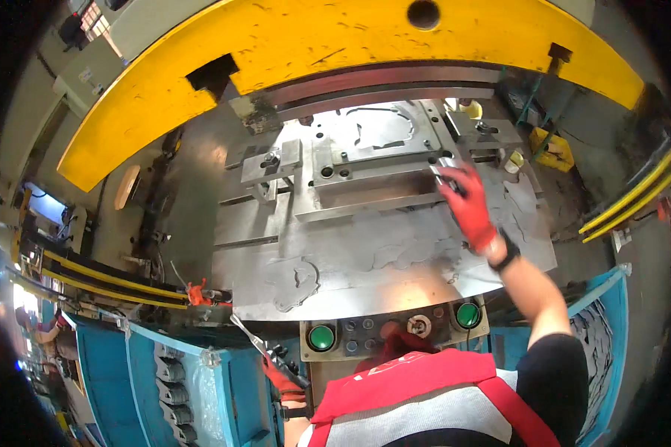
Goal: Operating a hydraulic press machine to stamp metal parts, then using pliers to remove and organize the stamped pieces.
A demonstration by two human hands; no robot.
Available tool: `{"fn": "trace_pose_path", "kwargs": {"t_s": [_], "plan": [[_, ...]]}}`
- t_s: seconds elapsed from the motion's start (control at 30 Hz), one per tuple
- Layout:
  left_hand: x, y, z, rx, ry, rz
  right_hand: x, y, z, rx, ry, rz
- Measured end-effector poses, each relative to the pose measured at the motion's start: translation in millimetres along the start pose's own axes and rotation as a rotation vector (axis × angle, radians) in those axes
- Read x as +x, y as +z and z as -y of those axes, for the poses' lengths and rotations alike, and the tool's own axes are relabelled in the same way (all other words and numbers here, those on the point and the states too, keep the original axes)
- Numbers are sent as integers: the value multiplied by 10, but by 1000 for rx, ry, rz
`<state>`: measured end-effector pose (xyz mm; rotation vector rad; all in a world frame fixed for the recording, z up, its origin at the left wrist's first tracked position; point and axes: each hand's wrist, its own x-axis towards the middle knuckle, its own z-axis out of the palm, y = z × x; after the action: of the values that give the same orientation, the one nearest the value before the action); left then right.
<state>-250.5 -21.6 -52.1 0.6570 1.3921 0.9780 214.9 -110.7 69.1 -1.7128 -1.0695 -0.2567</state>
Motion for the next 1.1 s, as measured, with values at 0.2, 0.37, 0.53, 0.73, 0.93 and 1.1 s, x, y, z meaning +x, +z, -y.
{"fn": "trace_pose_path", "kwargs": {"t_s": [0.2, 0.37, 0.53, 0.73, 0.93, 1.1], "plan": [[869, -649, 1101, 540, 187, -11, -2131, -1012, -258, -304, 584, -303], [874, -466, 1417, 590, 1, 227, -3949, -822, -1422, -25, 1216, -68], [754, -113, 1420, 387, -16, 128, -3424, -629, -852, -92, 1137, -5], [909, -362, 1599, 629, 258, 203, -3658, -501, -1091, -437, 1202, 57], [359, 214, 955, 582, -80, 50, -3641, -541, -1047, -371, 1205, 18], [833, -190, 1409, 685, 107, -2, -3497, -560, -931, -311, 1279, 22]]}}
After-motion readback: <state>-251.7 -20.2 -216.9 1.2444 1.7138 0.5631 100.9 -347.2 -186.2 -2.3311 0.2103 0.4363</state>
